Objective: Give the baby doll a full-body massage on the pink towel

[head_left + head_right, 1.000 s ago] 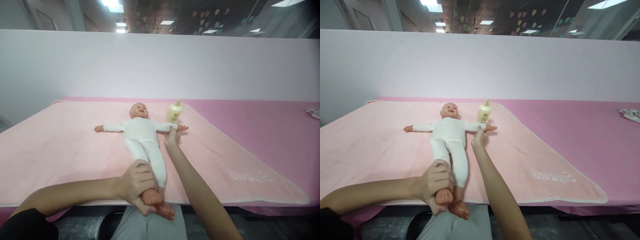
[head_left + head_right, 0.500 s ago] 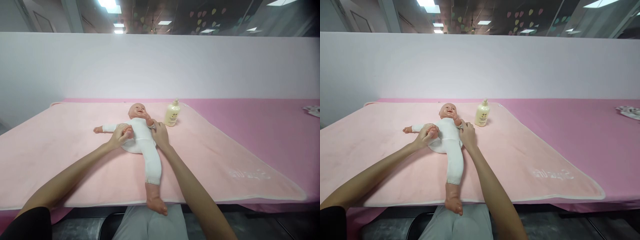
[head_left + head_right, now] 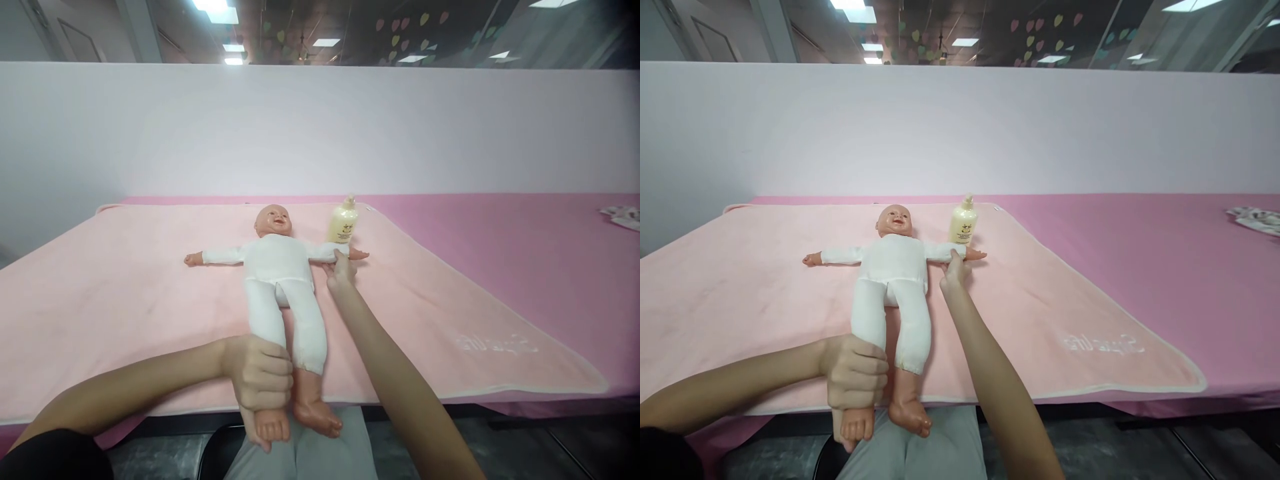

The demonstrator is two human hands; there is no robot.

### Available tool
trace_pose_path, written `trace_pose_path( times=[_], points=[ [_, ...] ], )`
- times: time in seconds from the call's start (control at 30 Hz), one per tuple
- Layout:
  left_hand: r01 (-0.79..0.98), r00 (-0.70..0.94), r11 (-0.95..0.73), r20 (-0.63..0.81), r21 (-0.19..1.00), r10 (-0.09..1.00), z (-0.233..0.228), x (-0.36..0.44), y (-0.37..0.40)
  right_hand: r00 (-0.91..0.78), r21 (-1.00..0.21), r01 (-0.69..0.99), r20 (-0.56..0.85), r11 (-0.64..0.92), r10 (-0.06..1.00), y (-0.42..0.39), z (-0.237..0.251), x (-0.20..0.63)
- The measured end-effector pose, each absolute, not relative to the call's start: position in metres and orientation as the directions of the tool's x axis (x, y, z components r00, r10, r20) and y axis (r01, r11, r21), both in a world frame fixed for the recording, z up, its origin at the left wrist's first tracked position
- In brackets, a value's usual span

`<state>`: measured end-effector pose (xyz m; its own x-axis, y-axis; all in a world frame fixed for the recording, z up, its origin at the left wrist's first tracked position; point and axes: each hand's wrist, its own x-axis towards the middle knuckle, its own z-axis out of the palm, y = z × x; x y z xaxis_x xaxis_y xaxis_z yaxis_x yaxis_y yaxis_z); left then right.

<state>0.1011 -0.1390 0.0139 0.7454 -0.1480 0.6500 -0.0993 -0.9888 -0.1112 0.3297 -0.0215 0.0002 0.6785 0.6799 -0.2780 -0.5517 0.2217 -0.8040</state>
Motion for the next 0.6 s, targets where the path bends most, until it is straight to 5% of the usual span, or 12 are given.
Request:
trace_pose_path(
  times=[0.07,0.13,0.23,0.3,0.37,0.47,0.6],
  points=[
    [-0.241,0.665,-0.949,0.677,-0.205,-0.315,0.024,0.098,-0.133,0.704,-0.849,-0.474,-0.204,0.236,0.681,-0.021,0.000,0.329],
    [-0.196,0.551,-0.953,0.778,-0.231,-0.302,0.038,0.094,-0.118,0.718,-0.927,-0.248,0.018,0.280,0.696,-0.022,0.002,0.327],
    [0.078,0.399,-0.997,0.916,0.010,0.040,0.046,0.092,-0.091,0.535,-0.920,0.252,0.391,0.300,0.749,-0.027,0.006,0.323],
    [0.260,0.433,-0.950,0.858,0.174,0.275,0.040,0.091,-0.076,0.337,-0.794,0.541,0.508,0.279,0.792,-0.033,0.008,0.319],
    [0.380,0.527,-0.904,0.758,0.196,0.385,0.032,0.093,-0.070,0.201,-0.667,0.691,0.547,0.278,0.813,-0.037,0.009,0.315],
    [0.362,0.604,-0.926,0.729,0.106,0.320,0.028,0.096,-0.082,0.205,-0.669,0.684,0.559,0.291,0.803,-0.038,0.009,0.313],
    [0.076,0.578,-0.997,0.816,-0.030,0.020,0.026,0.105,-0.125,0.483,-0.881,0.362,0.457,0.305,0.747,-0.029,0.005,0.321]
  ],
)
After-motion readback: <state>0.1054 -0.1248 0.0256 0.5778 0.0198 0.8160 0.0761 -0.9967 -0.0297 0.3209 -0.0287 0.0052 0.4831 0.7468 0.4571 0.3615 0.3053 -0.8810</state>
